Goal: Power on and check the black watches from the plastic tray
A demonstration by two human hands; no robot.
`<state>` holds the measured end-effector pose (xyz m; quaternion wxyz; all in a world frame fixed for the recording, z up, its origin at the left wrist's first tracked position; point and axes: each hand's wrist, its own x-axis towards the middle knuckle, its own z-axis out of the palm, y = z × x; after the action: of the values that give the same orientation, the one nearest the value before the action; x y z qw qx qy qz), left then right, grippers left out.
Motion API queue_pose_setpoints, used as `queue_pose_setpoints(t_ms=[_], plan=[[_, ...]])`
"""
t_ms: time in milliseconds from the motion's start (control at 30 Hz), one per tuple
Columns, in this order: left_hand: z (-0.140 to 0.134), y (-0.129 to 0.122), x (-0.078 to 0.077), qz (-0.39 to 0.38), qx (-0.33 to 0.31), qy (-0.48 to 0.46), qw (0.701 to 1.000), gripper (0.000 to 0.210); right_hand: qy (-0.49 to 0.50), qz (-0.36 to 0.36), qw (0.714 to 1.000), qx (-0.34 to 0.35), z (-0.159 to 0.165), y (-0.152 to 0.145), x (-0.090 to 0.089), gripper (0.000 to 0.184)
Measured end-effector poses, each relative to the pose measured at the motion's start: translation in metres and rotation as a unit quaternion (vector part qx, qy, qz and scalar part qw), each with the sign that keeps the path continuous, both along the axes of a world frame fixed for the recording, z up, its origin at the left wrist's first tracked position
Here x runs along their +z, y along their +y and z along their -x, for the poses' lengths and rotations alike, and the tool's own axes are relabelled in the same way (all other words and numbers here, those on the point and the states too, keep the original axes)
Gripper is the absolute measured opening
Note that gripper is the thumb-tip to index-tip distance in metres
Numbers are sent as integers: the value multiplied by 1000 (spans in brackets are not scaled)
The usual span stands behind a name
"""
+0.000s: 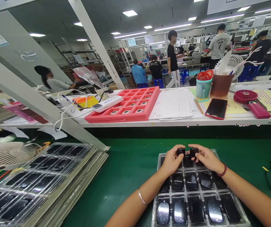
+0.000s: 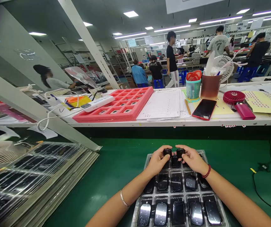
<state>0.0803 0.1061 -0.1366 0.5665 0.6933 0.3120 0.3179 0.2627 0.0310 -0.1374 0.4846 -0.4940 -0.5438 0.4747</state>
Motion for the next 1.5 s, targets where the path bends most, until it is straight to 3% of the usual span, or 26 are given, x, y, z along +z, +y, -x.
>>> queue_pose_setpoints(t_ms=[300,633,800,900,1033,1167,1300,1367,1500], plan=[[0,0,-1,2,-2,9,1000,42,15,0,1000,20,-3,1,-6,51],[-3,0,-2,33,-8,-30,999,52,22,-18,1000,-6,2,0,-3,48],[-4,1,0,134,-44,-133,981,64,123,-31,991,-34,1,4,-6,67],[-3,3,4,198,-66,-169,963,64,193,16,980,-41,-4,6,-6,61],[0,8,10,316,-89,-217,919,46,307,83,948,19,-13,8,-4,35],[3,13,11,383,-126,-235,884,51,362,135,919,72,-20,10,-4,51],[3,13,9,370,-137,-232,889,48,343,124,929,59,-21,9,-4,45],[1,11,6,316,-112,-214,917,42,315,95,943,47,-18,7,-4,35],[-4,1,0,176,-74,-146,971,59,224,38,973,33,-6,3,0,50]])
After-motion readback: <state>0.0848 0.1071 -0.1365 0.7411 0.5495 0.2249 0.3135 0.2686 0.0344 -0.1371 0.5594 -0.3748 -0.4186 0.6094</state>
